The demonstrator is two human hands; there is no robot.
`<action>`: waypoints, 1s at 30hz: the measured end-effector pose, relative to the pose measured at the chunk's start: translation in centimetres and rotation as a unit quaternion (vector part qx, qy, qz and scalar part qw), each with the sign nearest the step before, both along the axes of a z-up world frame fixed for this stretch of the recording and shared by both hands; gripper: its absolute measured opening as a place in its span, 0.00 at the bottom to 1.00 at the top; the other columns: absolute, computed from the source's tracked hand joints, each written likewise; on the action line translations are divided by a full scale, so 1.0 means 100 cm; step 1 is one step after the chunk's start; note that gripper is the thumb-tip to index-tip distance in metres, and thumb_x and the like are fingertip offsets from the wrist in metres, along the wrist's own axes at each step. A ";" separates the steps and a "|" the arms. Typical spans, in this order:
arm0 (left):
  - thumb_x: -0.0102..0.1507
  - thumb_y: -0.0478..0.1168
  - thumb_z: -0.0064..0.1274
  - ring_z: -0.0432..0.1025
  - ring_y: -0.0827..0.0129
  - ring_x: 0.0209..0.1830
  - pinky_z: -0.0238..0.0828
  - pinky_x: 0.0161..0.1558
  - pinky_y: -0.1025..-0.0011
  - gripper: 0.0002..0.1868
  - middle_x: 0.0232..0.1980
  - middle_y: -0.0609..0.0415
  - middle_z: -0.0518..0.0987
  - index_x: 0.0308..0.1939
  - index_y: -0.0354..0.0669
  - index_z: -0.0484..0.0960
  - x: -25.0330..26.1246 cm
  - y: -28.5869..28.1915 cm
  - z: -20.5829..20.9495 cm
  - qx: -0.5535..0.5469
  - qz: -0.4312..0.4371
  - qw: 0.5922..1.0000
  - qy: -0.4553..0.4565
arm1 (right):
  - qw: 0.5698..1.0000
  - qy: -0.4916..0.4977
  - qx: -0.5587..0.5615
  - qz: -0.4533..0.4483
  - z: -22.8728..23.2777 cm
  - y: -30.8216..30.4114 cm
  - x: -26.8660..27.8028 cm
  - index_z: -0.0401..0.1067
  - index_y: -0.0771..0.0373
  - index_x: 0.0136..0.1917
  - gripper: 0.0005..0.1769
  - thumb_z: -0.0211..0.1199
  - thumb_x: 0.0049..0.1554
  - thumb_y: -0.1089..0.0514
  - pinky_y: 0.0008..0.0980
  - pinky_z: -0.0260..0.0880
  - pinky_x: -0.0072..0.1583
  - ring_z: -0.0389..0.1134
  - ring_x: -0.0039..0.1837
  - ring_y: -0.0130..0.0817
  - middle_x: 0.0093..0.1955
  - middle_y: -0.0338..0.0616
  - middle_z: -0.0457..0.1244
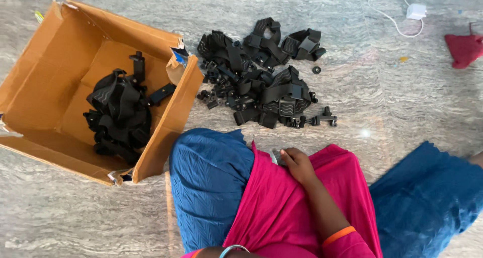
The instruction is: The person sits on the floor and assembles black plastic straps by hand. They pick up strap components, attach small metal pieces, and place the finished items into a cardboard box.
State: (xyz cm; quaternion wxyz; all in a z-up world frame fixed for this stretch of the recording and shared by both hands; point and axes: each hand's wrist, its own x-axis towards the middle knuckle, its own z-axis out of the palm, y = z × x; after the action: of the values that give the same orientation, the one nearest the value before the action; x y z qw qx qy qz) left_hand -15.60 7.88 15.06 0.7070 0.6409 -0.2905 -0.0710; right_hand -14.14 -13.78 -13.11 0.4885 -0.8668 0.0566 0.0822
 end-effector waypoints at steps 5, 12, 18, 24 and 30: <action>0.72 0.41 0.55 0.65 0.76 0.35 0.63 0.37 0.74 0.12 0.40 0.60 0.69 0.42 0.40 0.68 -0.012 0.007 -0.006 -0.003 -0.015 1.000 0.015 | 1.000 0.019 -0.019 0.006 0.003 0.000 -0.004 0.76 0.67 0.46 0.21 0.56 0.64 0.46 0.39 0.68 0.51 0.70 0.47 0.45 0.43 0.52 0.69; 0.72 0.39 0.56 0.63 0.79 0.33 0.60 0.35 0.77 0.12 0.39 0.62 0.67 0.40 0.41 0.69 -0.003 0.008 0.000 -0.003 -0.044 0.999 0.021 | 0.999 0.005 -0.031 0.009 0.009 -0.002 0.003 0.75 0.67 0.45 0.21 0.57 0.64 0.45 0.39 0.67 0.51 0.69 0.47 0.46 0.43 0.53 0.67; 0.72 0.37 0.58 0.61 0.81 0.32 0.58 0.34 0.79 0.13 0.38 0.64 0.66 0.38 0.41 0.69 0.002 -0.031 0.013 -0.071 -0.080 0.994 -0.011 | 1.000 -0.001 0.002 0.002 0.008 -0.001 -0.007 0.76 0.67 0.45 0.21 0.57 0.64 0.46 0.38 0.68 0.51 0.70 0.46 0.44 0.43 0.52 0.68; 0.66 0.35 0.61 0.60 0.85 0.26 0.54 0.28 0.82 0.10 0.32 0.66 0.69 0.40 0.44 0.72 0.108 -0.055 -0.039 -0.243 0.097 0.940 0.220 | 1.000 0.015 -0.010 -0.003 0.005 0.001 -0.013 0.76 0.67 0.45 0.17 0.59 0.65 0.50 0.37 0.68 0.51 0.69 0.46 0.43 0.43 0.52 0.68; 0.67 0.36 0.61 0.65 0.81 0.28 0.62 0.34 0.78 0.07 0.30 0.62 0.74 0.40 0.39 0.77 0.187 -0.016 -0.105 -0.212 0.296 0.906 0.215 | 1.000 -0.020 -0.003 -0.019 0.008 0.000 -0.008 0.76 0.67 0.47 0.14 0.65 0.60 0.52 0.36 0.69 0.50 0.70 0.47 0.41 0.45 0.50 0.68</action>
State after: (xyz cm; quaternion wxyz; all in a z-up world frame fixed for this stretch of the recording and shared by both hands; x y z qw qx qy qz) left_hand 3.12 6.27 4.61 0.8600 0.5018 0.0633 0.0680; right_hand -14.90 -13.77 -12.35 0.4882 -0.8686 0.0635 0.0559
